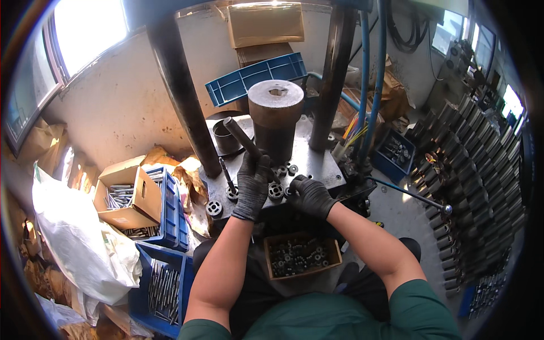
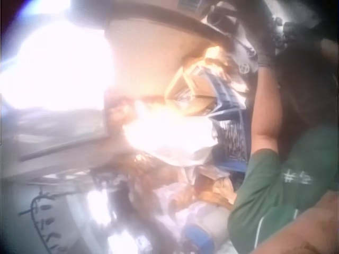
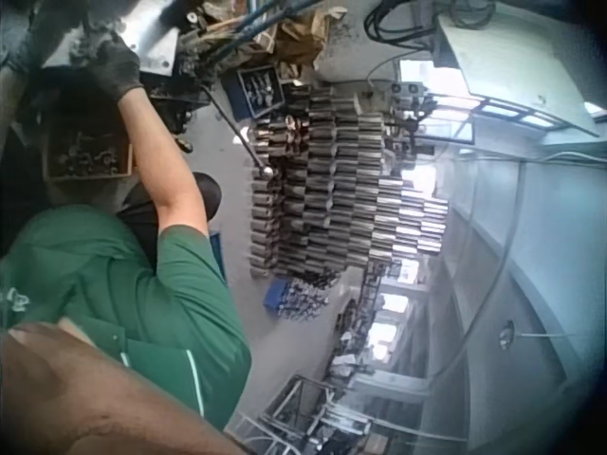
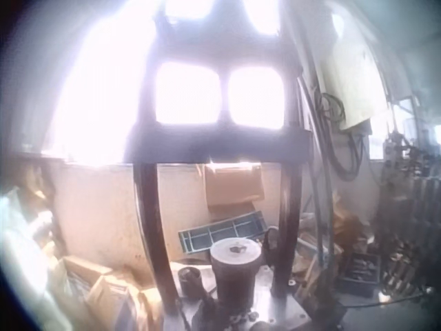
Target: Assemble metal components using a vertical press machine, including cleaning and positioning cylindrical parts and pins.
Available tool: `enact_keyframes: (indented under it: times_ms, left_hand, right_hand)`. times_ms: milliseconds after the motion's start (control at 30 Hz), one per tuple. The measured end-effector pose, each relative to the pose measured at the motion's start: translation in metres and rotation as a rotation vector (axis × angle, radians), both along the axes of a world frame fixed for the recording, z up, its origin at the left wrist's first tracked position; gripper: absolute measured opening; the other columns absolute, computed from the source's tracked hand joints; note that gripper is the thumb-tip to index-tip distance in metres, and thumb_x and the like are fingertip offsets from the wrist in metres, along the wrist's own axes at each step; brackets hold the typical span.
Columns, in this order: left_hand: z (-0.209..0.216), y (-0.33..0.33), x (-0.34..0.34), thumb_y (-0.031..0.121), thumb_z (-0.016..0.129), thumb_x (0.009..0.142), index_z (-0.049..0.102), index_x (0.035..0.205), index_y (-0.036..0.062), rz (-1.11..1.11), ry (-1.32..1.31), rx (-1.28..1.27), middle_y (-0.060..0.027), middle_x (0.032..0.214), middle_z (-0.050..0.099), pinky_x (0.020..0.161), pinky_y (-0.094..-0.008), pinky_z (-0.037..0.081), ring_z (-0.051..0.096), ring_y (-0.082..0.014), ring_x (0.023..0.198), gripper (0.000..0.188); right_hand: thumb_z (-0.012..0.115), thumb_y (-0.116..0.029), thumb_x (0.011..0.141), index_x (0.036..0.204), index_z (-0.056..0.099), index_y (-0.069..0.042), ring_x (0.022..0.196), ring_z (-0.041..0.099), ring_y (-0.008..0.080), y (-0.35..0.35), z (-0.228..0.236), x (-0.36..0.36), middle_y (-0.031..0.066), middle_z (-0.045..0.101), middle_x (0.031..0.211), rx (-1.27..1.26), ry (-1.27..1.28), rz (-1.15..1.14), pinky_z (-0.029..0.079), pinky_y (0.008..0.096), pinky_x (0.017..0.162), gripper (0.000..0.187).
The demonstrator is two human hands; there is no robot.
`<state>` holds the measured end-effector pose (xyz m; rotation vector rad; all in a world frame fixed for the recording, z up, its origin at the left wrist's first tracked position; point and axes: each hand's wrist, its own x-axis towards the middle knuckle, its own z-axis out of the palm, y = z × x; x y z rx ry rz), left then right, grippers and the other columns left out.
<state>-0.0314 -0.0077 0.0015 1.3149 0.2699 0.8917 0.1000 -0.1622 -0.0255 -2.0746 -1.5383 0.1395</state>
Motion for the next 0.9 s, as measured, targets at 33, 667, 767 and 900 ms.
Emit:
enact_keyframes:
  times_ms: [33, 667, 767, 900]
  left_hand:
    - [-0.001, 0.003, -0.001, 0.018, 0.063, 0.106, 0.058, 0.124, 0.0058, 0.006, -0.003, -0.008, -0.0015, 0.097, 0.061, 0.07, -0.0254, 0.052, 0.059, -0.0091, 0.083, 0.022]
    - [0.031, -0.017, -0.043, 0.018, 0.066, 0.104, 0.059, 0.124, 0.0035, 0.18, -0.004, 0.19, -0.0051, 0.097, 0.067, 0.078, -0.029, 0.054, 0.066, -0.0121, 0.087, 0.025]
    - [0.032, -0.019, -0.042, 0.018, 0.067, 0.103, 0.061, 0.121, 0.0028, 0.197, 0.031, 0.25, -0.0085, 0.1, 0.07, 0.082, -0.0318, 0.055, 0.068, -0.0146, 0.091, 0.024]
    - [0.036, -0.023, -0.04, 0.019, 0.066, 0.104, 0.06, 0.124, 0.0031, 0.161, -0.024, 0.267, -0.0074, 0.097, 0.069, 0.082, -0.0318, 0.055, 0.068, -0.0137, 0.091, 0.027]
  right_hand:
    - [0.075, -0.027, 0.083, 0.096, 0.069, -0.008, 0.094, 0.07, 0.0379, 0.002, 0.0, 0.001, 0.0155, 0.069, 0.102, -0.008, -0.003, 0.006, 0.055, 0.0465, 0.085, 0.024]
    - [0.069, -0.043, 0.075, 0.09, 0.072, -0.002, 0.088, 0.071, 0.0373, 0.018, 0.035, -0.029, 0.0232, 0.07, 0.093, -0.444, -0.38, 0.098, 0.057, 0.0493, 0.08, 0.043]
    - [0.072, -0.037, 0.073, 0.089, 0.07, -0.002, 0.089, 0.069, 0.0399, -0.003, 0.036, 0.006, 0.0221, 0.067, 0.093, -0.31, -0.344, -0.009, 0.055, 0.0502, 0.081, 0.039]
    - [0.075, -0.029, 0.072, 0.091, 0.069, -0.004, 0.089, 0.068, 0.0408, 0.01, 0.02, 0.073, 0.0196, 0.067, 0.097, -0.144, -0.342, -0.153, 0.054, 0.0513, 0.08, 0.031]
